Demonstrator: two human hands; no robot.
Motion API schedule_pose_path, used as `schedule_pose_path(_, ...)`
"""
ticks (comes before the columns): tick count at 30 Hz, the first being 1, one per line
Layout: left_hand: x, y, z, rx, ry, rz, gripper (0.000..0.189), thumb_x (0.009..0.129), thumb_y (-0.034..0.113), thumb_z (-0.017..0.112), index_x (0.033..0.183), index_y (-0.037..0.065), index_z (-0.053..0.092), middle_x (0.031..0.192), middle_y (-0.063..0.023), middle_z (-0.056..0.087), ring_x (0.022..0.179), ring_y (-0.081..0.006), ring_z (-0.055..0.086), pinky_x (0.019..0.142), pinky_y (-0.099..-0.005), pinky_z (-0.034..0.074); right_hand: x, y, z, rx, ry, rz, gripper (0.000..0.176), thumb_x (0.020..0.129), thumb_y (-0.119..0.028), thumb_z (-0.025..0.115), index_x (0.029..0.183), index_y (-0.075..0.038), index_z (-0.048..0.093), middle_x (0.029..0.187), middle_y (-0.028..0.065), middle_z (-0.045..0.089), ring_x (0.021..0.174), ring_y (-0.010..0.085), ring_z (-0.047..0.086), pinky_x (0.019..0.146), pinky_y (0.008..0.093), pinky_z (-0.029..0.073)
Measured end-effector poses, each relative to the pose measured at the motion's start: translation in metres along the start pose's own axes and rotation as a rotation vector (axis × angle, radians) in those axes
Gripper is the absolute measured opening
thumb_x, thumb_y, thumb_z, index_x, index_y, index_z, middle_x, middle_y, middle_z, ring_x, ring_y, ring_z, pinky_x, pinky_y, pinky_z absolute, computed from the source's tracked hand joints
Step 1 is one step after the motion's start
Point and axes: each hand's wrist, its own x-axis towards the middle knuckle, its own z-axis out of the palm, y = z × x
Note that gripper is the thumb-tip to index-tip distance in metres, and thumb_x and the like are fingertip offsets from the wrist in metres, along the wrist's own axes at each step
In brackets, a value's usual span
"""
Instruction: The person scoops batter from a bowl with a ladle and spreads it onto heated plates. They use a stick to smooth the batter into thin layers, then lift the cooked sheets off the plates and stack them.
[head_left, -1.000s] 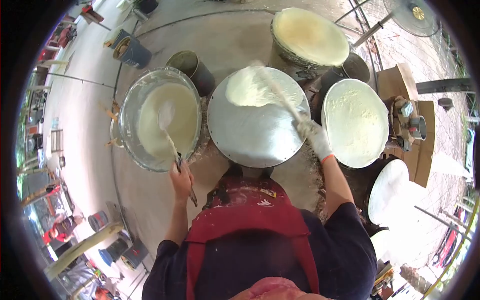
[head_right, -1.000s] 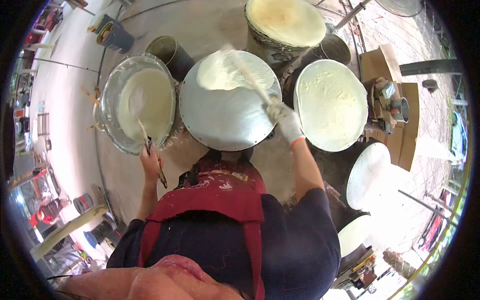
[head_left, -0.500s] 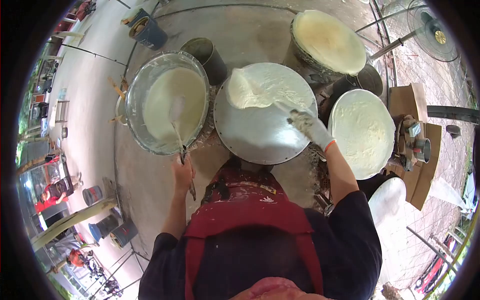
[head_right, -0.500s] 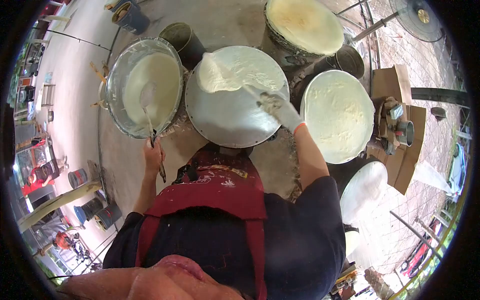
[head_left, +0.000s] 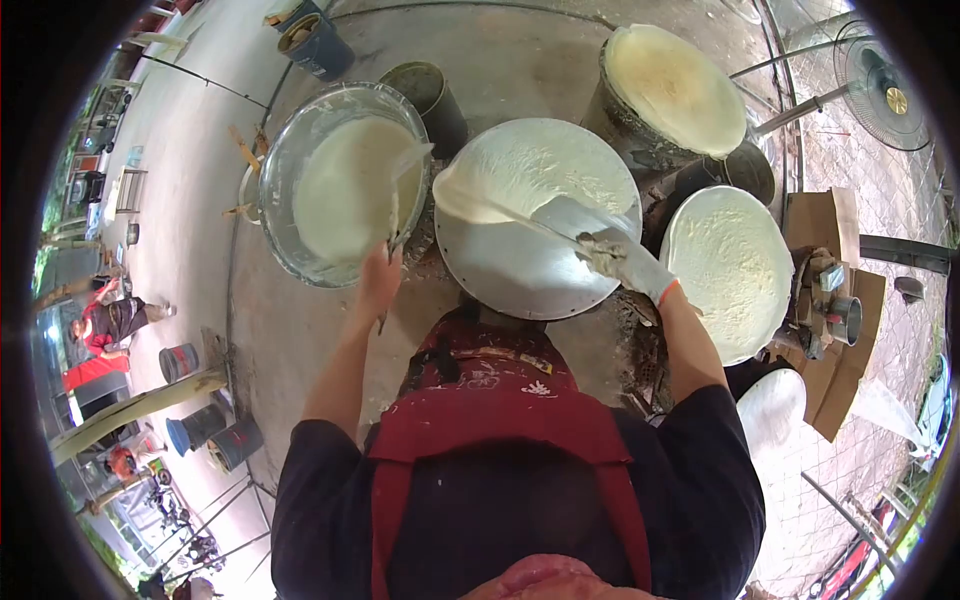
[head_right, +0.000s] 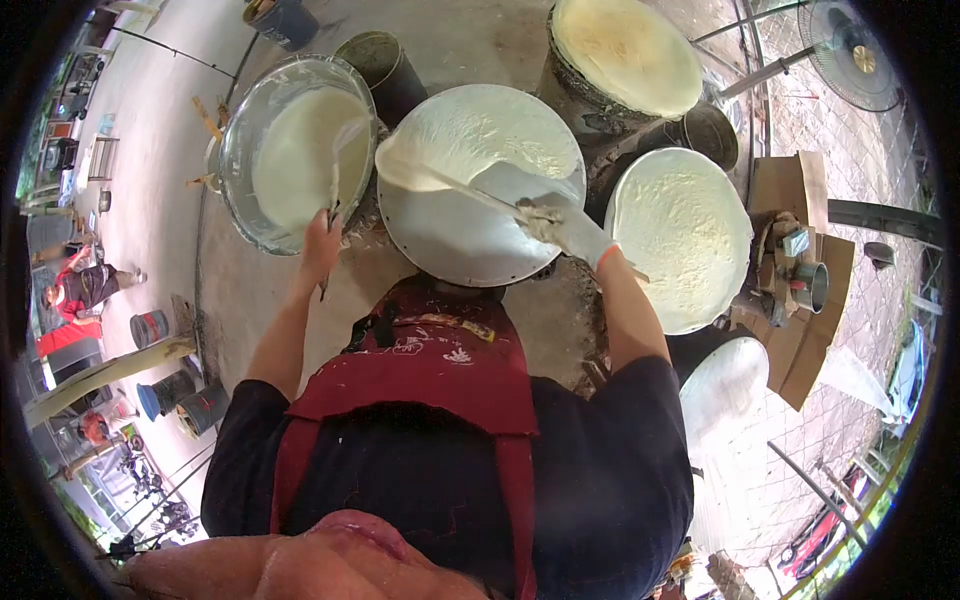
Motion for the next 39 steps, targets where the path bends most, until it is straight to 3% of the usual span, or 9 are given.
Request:
schedule_pose_path(4, 0.019, 0.030, 0.001, 0.092, -0.086, 0.076, 0.025, 0.090, 0.021, 0.055, 0.098, -0.003, 0.055, 0.084, -0.0291, 0.061, 0.082, -0.0485, 0.058, 0.069, -0.0515, 0.047, -0.035, -0.032, 0.024, -0.183, 0.265, -0.345, 0.037, 0.091, 0.006, 0.053, 0.127, 0.011, 0.048, 0.113, 0.0198, 0.056, 0.091, 0.0182, 0.061, 0.074, 0.0210, 0.049)
schedule_pose_path(13, -0.038, -0.018, -0.015, 0.400, -0.276, 0.339, 0.015, 0.088, 0.016, 0.054, 0.092, 0.002, 0.050, 0.073, -0.0233, 0.061, 0.070, -0.0404, 0.064, 0.060, -0.0488, 0.051, 0.003, 0.020, 0.020, -0.353, 0.111, -0.031, 0.038, 0.091, -0.017, 0.062, 0.120, 0.007, 0.057, 0.090, 0.0082, 0.064, 0.075, 0.0096, 0.060, 0.060, 0.0202, 0.049)
schedule_pose_path(16, -0.086, -0.051, -0.015, 0.291, -0.295, 0.459, 0.015, 0.088, 0.016, 0.053, 0.093, 0.002, 0.049, 0.069, -0.0224, 0.059, 0.069, -0.0392, 0.063, 0.058, -0.0490, 0.049, -0.019, 0.046, 0.002, 0.571, -0.244, 0.455, 0.039, 0.089, -0.025, 0.065, 0.115, 0.003, 0.061, 0.082, 0.0030, 0.062, 0.065, 0.0074, 0.058, 0.048, 0.0207, 0.046)
schedule_pose_path(17, -0.103, -0.048, -0.015, 0.314, -0.400, 0.410, 0.015, 0.089, 0.015, 0.053, 0.094, 0.002, 0.049, 0.068, -0.0225, 0.058, 0.069, -0.0388, 0.063, 0.058, -0.0490, 0.048, -0.054, 0.049, 0.027, -0.105, 0.181, 0.270, 0.036, 0.087, -0.021, 0.065, 0.117, -0.002, 0.059, 0.080, -0.0002, 0.060, 0.058, 0.0062, 0.055, 0.042, 0.0213, 0.041)
schedule_pose_path(20, -0.113, -0.025, -0.017, 0.157, -0.552, 0.315, 0.014, 0.090, 0.015, 0.053, 0.090, 0.002, 0.049, 0.066, -0.0213, 0.055, 0.066, -0.0345, 0.062, 0.056, -0.0463, 0.045, -0.110, 0.070, 0.126, -0.197, 0.424, -0.050, 0.033, 0.088, -0.019, 0.064, 0.118, -0.005, 0.058, 0.074, -0.0017, 0.058, 0.056, 0.0071, 0.055, 0.041, 0.0205, 0.039)
schedule_pose_path(24, -0.069, 0.000, -0.077, -0.234, -0.828, 0.250, 0.017, 0.091, 0.017, 0.055, 0.086, 0.002, 0.052, 0.061, -0.0173, 0.050, 0.055, -0.0239, 0.055, 0.054, -0.0397, 0.043, -0.072, 0.133, 0.210, 0.388, 0.300, -0.089, 0.032, 0.091, -0.024, 0.063, 0.115, -0.004, 0.057, 0.070, -0.0014, 0.055, 0.048, 0.0069, 0.046, 0.039, 0.0201, 0.037)
schedule_pose_path(31, -0.038, -0.058, -0.144, -0.674, -0.276, -0.050, 0.014, 0.094, 0.015, 0.055, 0.087, 0.004, 0.054, 0.057, 0.0021, 0.045, 0.048, -0.0063, 0.043, 0.044, -0.0251, 0.035, 0.164, 0.186, 0.306, -0.082, 0.826, -0.319, 0.021, 0.092, -0.031, 0.060, 0.091, -0.011, 0.059, 0.060, -0.0031, 0.051, 0.044, 0.0088, 0.047, 0.041, 0.0249, 0.039)
schedule_pose_path(35, -0.046, -0.107, -0.170, -0.735, -0.285, -0.111, 0.015, 0.096, 0.015, 0.052, 0.085, 0.006, 0.052, 0.057, 0.0059, 0.041, 0.042, -0.0022, 0.039, 0.037, -0.0202, 0.029, 0.122, 0.178, 0.328, -0.439, 1.222, -0.163, 0.024, 0.094, -0.025, 0.053, 0.101, -0.005, 0.063, 0.086, 0.0073, 0.068, 0.082, 0.0172, 0.064, 0.074, 0.0330, 0.048)
schedule_pose_path(39, -0.070, -0.124, -0.171, -0.753, -0.229, -0.201, 0.020, 0.097, 0.017, 0.053, 0.082, 0.004, 0.049, 0.053, 0.0045, 0.038, 0.036, -0.0039, 0.034, 0.032, -0.0217, 0.025, 0.082, 0.188, 0.299, -0.172, 1.286, -0.141, 0.026, 0.091, -0.034, 0.054, 0.095, -0.009, 0.060, 0.075, 0.0111, 0.060, 0.066, 0.0247, 0.057, 0.060, 0.0369, 0.044)
